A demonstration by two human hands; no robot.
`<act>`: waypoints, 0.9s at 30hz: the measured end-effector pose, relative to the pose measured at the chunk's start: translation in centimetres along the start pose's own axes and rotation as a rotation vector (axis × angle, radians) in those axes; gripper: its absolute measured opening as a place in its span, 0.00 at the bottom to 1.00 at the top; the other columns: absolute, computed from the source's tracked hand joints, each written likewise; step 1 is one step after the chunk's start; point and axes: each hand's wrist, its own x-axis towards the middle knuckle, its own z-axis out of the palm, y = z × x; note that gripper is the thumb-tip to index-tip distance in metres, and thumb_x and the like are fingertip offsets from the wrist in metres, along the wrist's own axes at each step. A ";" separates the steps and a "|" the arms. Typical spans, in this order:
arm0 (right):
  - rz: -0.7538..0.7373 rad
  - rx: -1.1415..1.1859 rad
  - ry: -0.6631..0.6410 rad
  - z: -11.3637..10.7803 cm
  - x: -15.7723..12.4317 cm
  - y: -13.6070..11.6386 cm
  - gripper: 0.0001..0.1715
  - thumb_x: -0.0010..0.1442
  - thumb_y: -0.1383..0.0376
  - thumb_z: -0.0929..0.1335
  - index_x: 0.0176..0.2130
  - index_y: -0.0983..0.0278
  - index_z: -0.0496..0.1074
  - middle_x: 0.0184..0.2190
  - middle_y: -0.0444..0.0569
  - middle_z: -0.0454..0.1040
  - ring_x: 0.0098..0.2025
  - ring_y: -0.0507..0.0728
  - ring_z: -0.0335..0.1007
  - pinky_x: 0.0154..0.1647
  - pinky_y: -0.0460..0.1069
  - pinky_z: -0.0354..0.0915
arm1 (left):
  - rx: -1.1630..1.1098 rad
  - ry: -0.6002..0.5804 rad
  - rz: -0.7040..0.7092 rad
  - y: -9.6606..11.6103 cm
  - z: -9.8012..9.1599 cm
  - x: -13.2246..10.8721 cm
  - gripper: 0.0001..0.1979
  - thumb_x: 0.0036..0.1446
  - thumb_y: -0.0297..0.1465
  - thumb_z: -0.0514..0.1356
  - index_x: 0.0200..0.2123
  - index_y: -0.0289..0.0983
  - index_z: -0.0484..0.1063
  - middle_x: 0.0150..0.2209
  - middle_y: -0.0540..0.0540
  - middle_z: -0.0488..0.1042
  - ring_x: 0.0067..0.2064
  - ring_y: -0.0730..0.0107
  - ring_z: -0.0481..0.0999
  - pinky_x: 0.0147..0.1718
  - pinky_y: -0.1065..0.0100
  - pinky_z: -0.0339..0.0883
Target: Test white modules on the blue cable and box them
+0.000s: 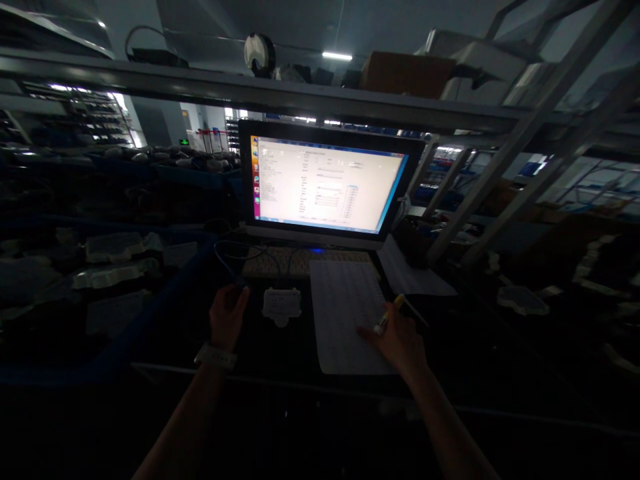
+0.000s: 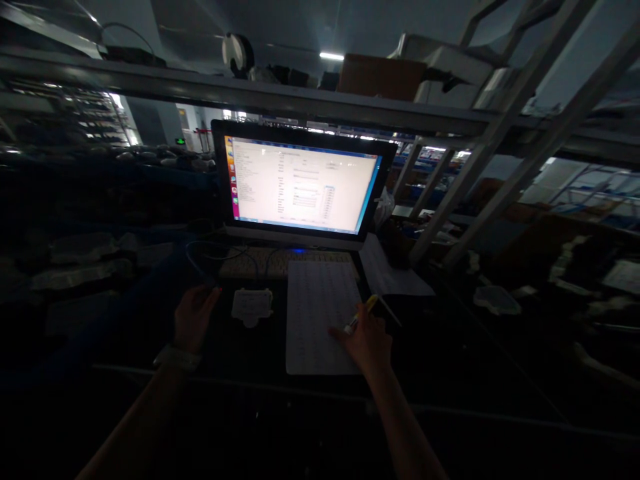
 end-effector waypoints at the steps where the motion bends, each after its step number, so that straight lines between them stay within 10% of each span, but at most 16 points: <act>1: 0.001 0.007 0.004 -0.1 0.0 0.0 0.43 0.46 0.41 0.67 0.51 0.64 0.60 0.43 0.62 0.70 0.44 0.71 0.66 0.34 0.62 0.65 | 0.000 -0.005 -0.001 0.0 0.0 0.0 0.18 0.42 0.40 0.63 0.34 0.35 0.68 0.34 0.43 0.76 0.38 0.63 0.76 0.38 0.63 0.70; 9: -0.063 0.684 0.168 -1.5 3.4 -1.3 0.35 0.46 0.45 0.69 0.46 0.60 0.57 0.44 0.56 0.72 0.42 0.62 0.71 0.42 0.56 0.66 | 0.046 -0.004 0.027 0.5 -0.1 -0.1 0.17 0.41 0.39 0.63 0.34 0.35 0.69 0.35 0.44 0.75 0.39 0.63 0.75 0.39 0.62 0.69; 16: 0.210 1.355 0.020 1.8 7.4 -2.1 0.27 0.51 0.43 0.61 0.37 0.62 0.66 0.20 0.43 0.72 0.19 0.52 0.64 0.20 0.47 0.58 | 0.040 0.016 -0.016 0.5 -0.1 0.0 0.17 0.41 0.38 0.63 0.34 0.35 0.69 0.34 0.43 0.75 0.38 0.63 0.75 0.39 0.61 0.70; 27: 0.375 1.482 0.031 4.0 7.6 -1.4 0.24 0.47 0.44 0.63 0.28 0.62 0.70 0.15 0.41 0.67 0.17 0.50 0.59 0.17 0.46 0.52 | 0.048 0.037 -0.023 -0.2 -0.1 0.1 0.22 0.40 0.42 0.64 0.36 0.34 0.70 0.36 0.43 0.75 0.39 0.62 0.75 0.40 0.60 0.69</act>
